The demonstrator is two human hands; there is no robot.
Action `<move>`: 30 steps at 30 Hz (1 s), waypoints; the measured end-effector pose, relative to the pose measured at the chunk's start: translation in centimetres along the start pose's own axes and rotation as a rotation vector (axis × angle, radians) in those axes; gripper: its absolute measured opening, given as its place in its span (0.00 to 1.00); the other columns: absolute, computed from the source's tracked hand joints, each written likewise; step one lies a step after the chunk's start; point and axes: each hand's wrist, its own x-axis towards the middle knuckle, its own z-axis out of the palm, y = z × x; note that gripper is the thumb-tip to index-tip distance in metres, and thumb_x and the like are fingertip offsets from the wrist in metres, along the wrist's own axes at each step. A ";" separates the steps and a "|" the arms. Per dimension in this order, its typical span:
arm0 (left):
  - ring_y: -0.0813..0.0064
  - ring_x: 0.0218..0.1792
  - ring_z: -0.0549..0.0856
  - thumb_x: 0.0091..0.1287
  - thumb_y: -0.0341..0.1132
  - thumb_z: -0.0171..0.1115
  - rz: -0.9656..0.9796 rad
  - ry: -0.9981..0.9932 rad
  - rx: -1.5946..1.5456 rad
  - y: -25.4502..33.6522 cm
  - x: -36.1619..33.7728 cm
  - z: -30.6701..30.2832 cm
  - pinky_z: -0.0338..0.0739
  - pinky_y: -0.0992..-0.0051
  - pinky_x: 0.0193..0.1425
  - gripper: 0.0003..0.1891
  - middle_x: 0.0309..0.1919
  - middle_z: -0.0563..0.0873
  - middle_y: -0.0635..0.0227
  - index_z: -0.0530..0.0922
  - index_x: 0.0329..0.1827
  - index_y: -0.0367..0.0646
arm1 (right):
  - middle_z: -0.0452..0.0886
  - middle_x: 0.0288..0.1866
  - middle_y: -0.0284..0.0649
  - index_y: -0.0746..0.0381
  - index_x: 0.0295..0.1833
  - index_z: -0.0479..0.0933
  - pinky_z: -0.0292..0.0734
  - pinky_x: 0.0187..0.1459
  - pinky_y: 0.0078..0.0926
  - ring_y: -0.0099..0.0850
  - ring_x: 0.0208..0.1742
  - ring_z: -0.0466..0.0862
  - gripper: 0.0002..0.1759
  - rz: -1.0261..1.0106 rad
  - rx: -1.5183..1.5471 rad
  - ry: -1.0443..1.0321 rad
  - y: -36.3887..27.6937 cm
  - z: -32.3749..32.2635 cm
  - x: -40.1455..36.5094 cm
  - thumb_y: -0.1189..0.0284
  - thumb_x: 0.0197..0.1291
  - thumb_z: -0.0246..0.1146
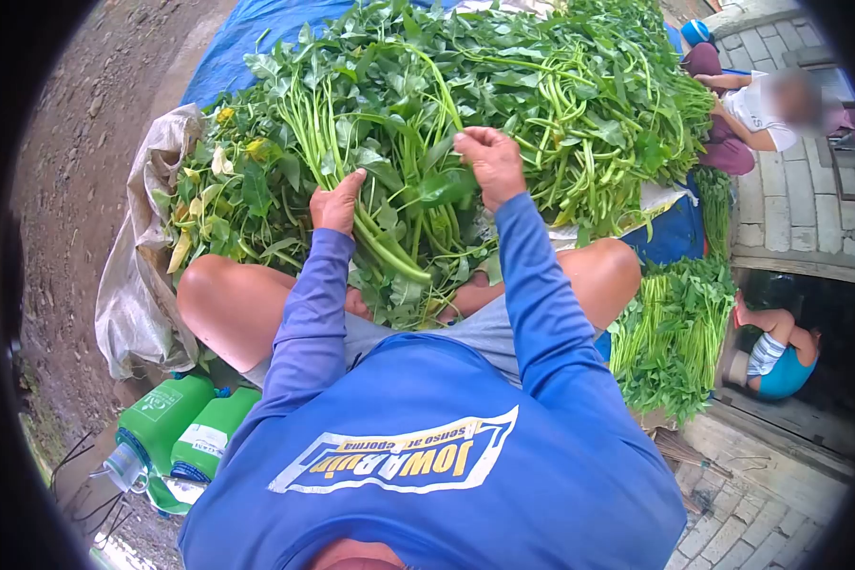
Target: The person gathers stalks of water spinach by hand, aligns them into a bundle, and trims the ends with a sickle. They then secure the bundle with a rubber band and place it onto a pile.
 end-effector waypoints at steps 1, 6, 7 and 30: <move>0.75 0.40 0.88 0.61 0.37 0.83 -0.025 -0.006 0.012 -0.4 0.3 0.1 0.82 0.72 0.50 0.21 0.43 0.92 0.64 0.87 0.50 0.30 | 0.87 0.41 0.33 0.64 0.54 0.83 0.82 0.41 0.17 0.19 0.39 0.85 0.12 -0.019 0.014 -0.013 -1.8 -0.7 -0.2 0.73 0.69 0.72; 0.75 0.39 0.88 0.61 0.38 0.83 -0.057 -0.069 -0.012 -1.0 0.5 0.8 0.82 0.72 0.50 0.23 0.42 0.92 0.62 0.86 0.51 0.29 | 0.87 0.41 0.31 0.63 0.54 0.83 0.77 0.40 0.15 0.19 0.37 0.82 0.13 -0.083 -0.027 0.119 -8.4 -1.6 -2.3 0.71 0.68 0.74; 0.74 0.39 0.88 0.61 0.39 0.83 -0.061 -0.078 -0.025 -0.7 0.2 1.1 0.81 0.71 0.50 0.24 0.42 0.92 0.62 0.86 0.52 0.29 | 0.88 0.41 0.32 0.64 0.54 0.84 0.78 0.42 0.16 0.19 0.38 0.83 0.13 -0.180 -0.058 0.136 -8.9 -1.2 -2.4 0.71 0.68 0.74; 0.70 0.31 0.85 0.58 0.64 0.81 -0.685 -0.351 -0.602 -6.6 -0.5 0.1 0.84 0.67 0.36 0.32 0.31 0.81 0.68 0.80 0.42 0.43 | 0.91 0.38 0.49 0.66 0.45 0.89 0.84 0.44 0.34 0.37 0.37 0.91 0.15 -0.003 -0.595 -0.051 5.9 7.9 -10.1 0.65 0.63 0.69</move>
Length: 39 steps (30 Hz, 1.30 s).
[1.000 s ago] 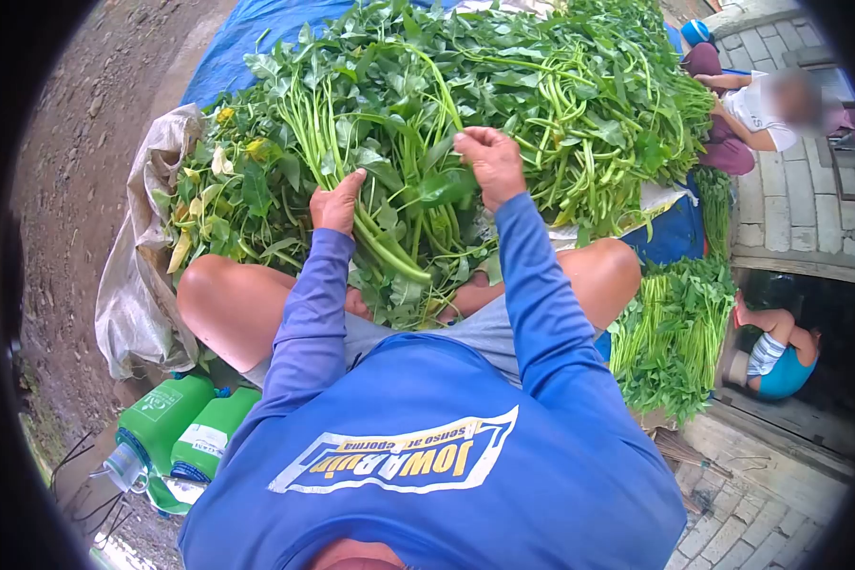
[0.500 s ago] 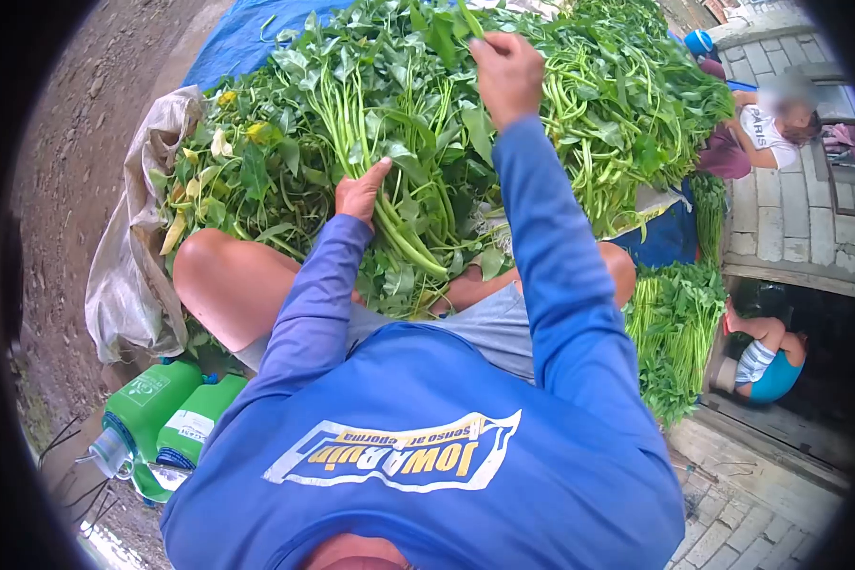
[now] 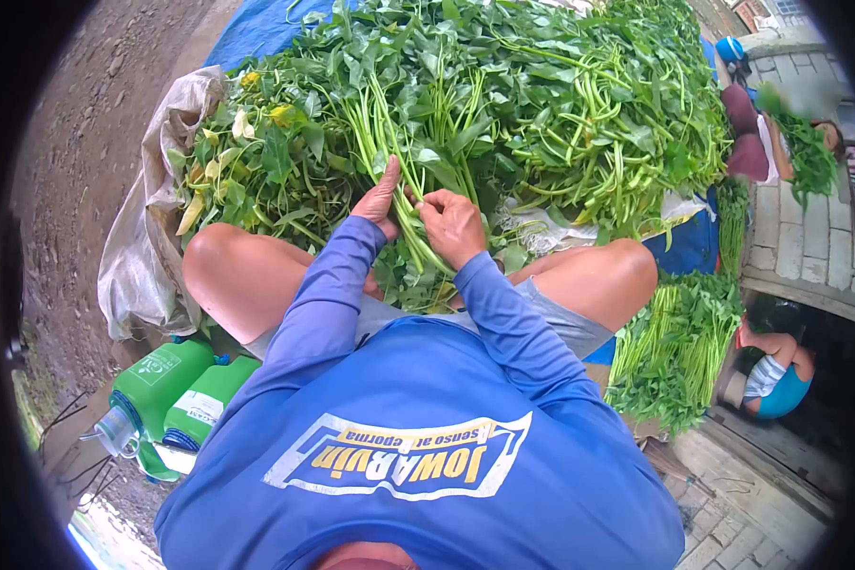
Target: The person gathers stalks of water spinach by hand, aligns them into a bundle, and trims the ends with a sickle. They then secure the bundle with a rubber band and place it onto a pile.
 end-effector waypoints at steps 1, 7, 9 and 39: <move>0.70 0.32 0.85 0.57 0.64 0.82 0.093 0.122 0.060 -0.4 0.1 -0.1 0.84 0.67 0.38 0.33 0.33 0.83 0.67 0.81 0.43 0.42 | 0.91 0.39 0.48 0.66 0.45 0.88 0.83 0.44 0.34 0.36 0.38 0.91 0.15 0.018 0.033 -0.003 0.8 0.5 -0.1 0.65 0.64 0.69; 0.71 0.34 0.85 0.54 0.49 0.83 0.381 0.471 0.592 -0.8 -0.3 -0.7 0.81 0.68 0.43 0.25 0.34 0.90 0.61 0.89 0.38 0.32 | 0.92 0.40 0.45 0.63 0.47 0.90 0.84 0.49 0.32 0.35 0.43 0.91 0.15 -0.061 0.123 -0.261 3.6 1.6 1.4 0.62 0.67 0.68; 0.72 0.31 0.84 0.55 0.43 0.80 0.473 0.555 0.775 1.8 -1.8 0.1 0.80 0.69 0.42 0.20 0.33 0.90 0.63 0.89 0.39 0.32 | 0.92 0.39 0.49 0.64 0.43 0.91 0.84 0.51 0.31 0.35 0.43 0.92 0.17 0.042 0.136 0.170 5.2 -0.1 3.5 0.60 0.65 0.70; 0.75 0.20 0.82 0.61 0.42 0.81 0.380 0.310 0.609 2.9 -1.4 0.3 0.75 0.72 0.26 0.16 0.23 0.84 0.68 0.85 0.31 0.39 | 0.88 0.44 0.35 0.66 0.55 0.86 0.83 0.42 0.22 0.22 0.40 0.84 0.12 0.289 0.907 -0.035 7.0 -6.1 8.5 0.72 0.70 0.71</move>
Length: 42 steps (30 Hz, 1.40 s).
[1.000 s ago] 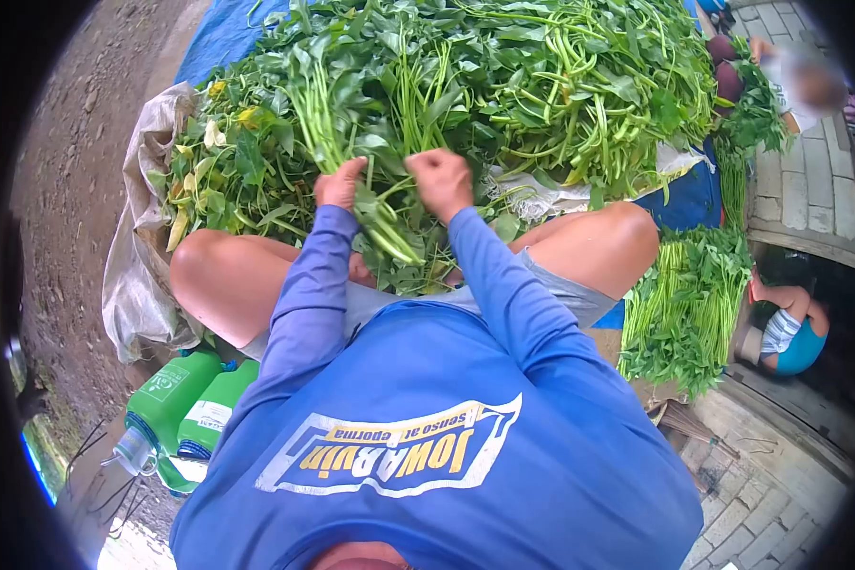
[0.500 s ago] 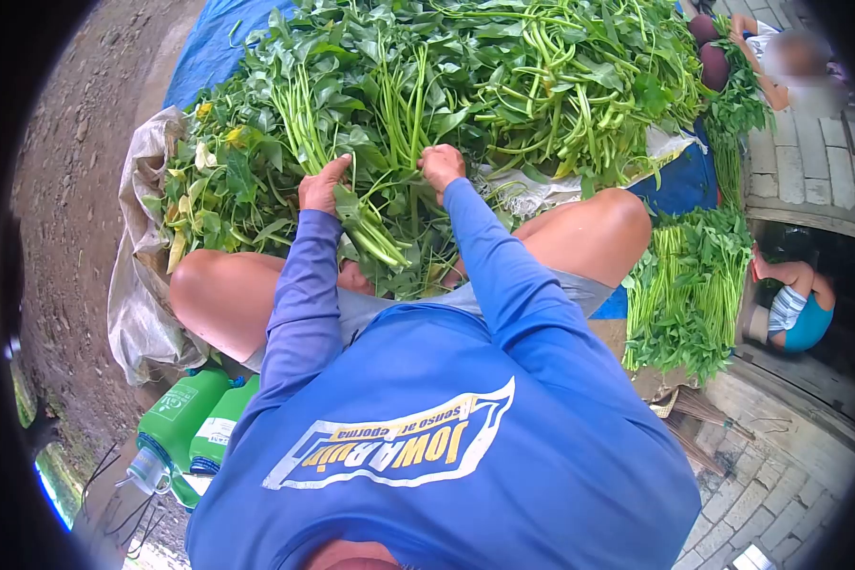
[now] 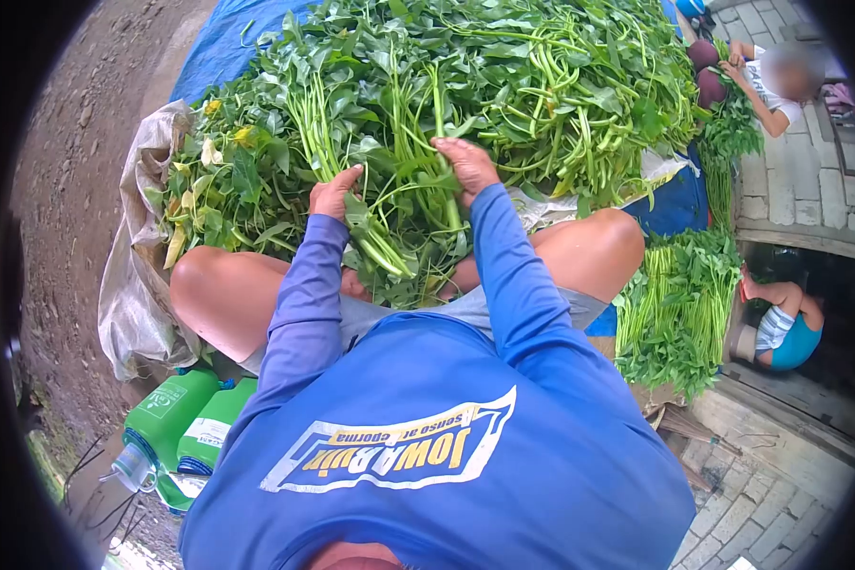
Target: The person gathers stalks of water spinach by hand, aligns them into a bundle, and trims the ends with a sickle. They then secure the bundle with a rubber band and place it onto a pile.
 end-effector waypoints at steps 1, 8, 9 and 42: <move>0.75 0.21 0.82 0.62 0.43 0.81 -0.011 -0.014 -0.004 0.0 0.0 -0.1 0.75 0.71 0.26 0.16 0.22 0.84 0.67 0.85 0.30 0.39 | 0.88 0.42 0.33 0.65 0.57 0.86 0.83 0.38 0.22 0.21 0.36 0.82 0.14 -0.047 -0.096 -0.006 -1.0 -0.6 0.5 0.71 0.71 0.71; 0.74 0.23 0.83 0.57 0.49 0.82 0.009 0.029 0.054 -0.7 0.7 0.1 0.79 0.70 0.32 0.22 0.23 0.86 0.66 0.86 0.27 0.36 | 0.87 0.40 0.28 0.63 0.63 0.84 0.81 0.34 0.17 0.16 0.33 0.82 0.19 -0.208 -0.325 -0.015 -15.6 1.3 -5.0 0.70 0.69 0.74; 0.74 0.24 0.83 0.57 0.51 0.82 -0.003 0.038 0.051 -0.4 0.3 0.3 0.79 0.69 0.33 0.23 0.23 0.86 0.66 0.86 0.26 0.37 | 0.88 0.40 0.28 0.63 0.63 0.84 0.81 0.34 0.17 0.16 0.33 0.83 0.20 -0.273 -0.370 0.011 -16.9 1.3 -5.0 0.69 0.68 0.74; 0.70 0.24 0.86 0.61 0.47 0.80 -0.120 0.005 -0.155 1.4 0.2 -1.6 0.83 0.67 0.29 0.20 0.27 0.85 0.64 0.85 0.41 0.38 | 0.90 0.42 0.38 0.66 0.53 0.86 0.84 0.46 0.23 0.23 0.41 0.87 0.13 -0.377 -0.589 -0.001 0.6 4.6 -4.3 0.70 0.67 0.72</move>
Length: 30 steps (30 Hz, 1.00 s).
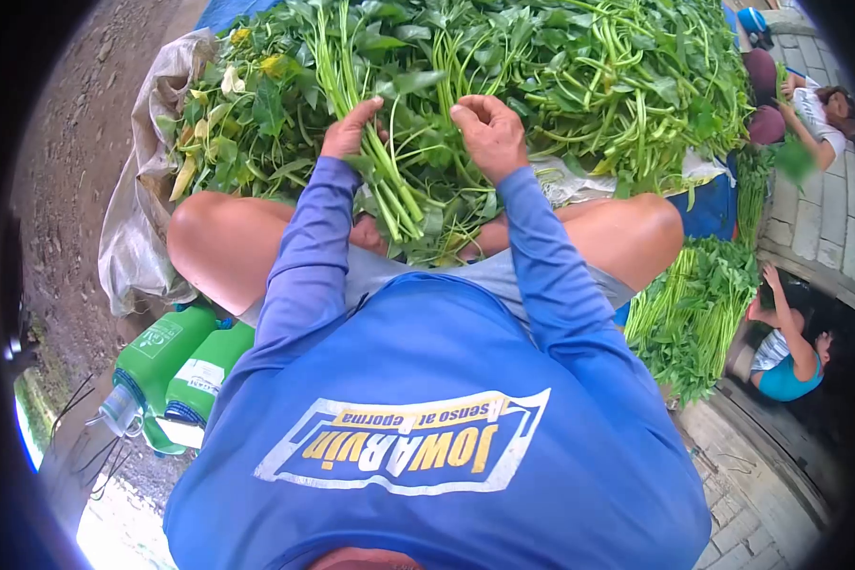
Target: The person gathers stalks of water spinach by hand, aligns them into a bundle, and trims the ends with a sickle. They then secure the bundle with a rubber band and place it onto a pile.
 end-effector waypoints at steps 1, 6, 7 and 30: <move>0.69 0.25 0.87 0.61 0.47 0.80 0.003 0.005 0.004 0.4 -0.4 0.3 0.83 0.67 0.30 0.21 0.27 0.85 0.64 0.85 0.41 0.38 | 0.89 0.42 0.39 0.65 0.52 0.87 0.84 0.47 0.26 0.27 0.41 0.87 0.13 -0.054 -0.021 -0.060 -2.0 0.5 -1.7 0.69 0.66 0.72; 0.70 0.26 0.86 0.59 0.46 0.81 0.034 0.043 0.054 1.1 -1.6 2.4 0.84 0.66 0.29 0.22 0.28 0.85 0.63 0.86 0.45 0.37 | 0.83 0.49 0.48 0.62 0.49 0.88 0.81 0.53 0.41 0.45 0.50 0.84 0.12 -0.513 -0.649 -0.246 -5.8 4.9 -7.9 0.69 0.61 0.73; 0.70 0.26 0.86 0.59 0.45 0.81 0.045 0.056 0.043 0.7 -1.3 2.4 0.84 0.66 0.29 0.22 0.30 0.85 0.62 0.86 0.46 0.36 | 0.83 0.49 0.48 0.62 0.48 0.88 0.81 0.52 0.41 0.44 0.50 0.84 0.11 -0.581 -0.661 -0.198 -5.3 5.2 -8.3 0.71 0.62 0.72; 0.73 0.21 0.84 0.62 0.42 0.80 0.123 0.042 0.093 3.7 -2.6 1.4 0.80 0.73 0.25 0.17 0.26 0.84 0.67 0.85 0.41 0.38 | 0.91 0.44 0.50 0.63 0.51 0.86 0.85 0.55 0.37 0.44 0.48 0.91 0.18 0.204 -0.410 0.401 7.8 -1.3 3.8 0.61 0.64 0.70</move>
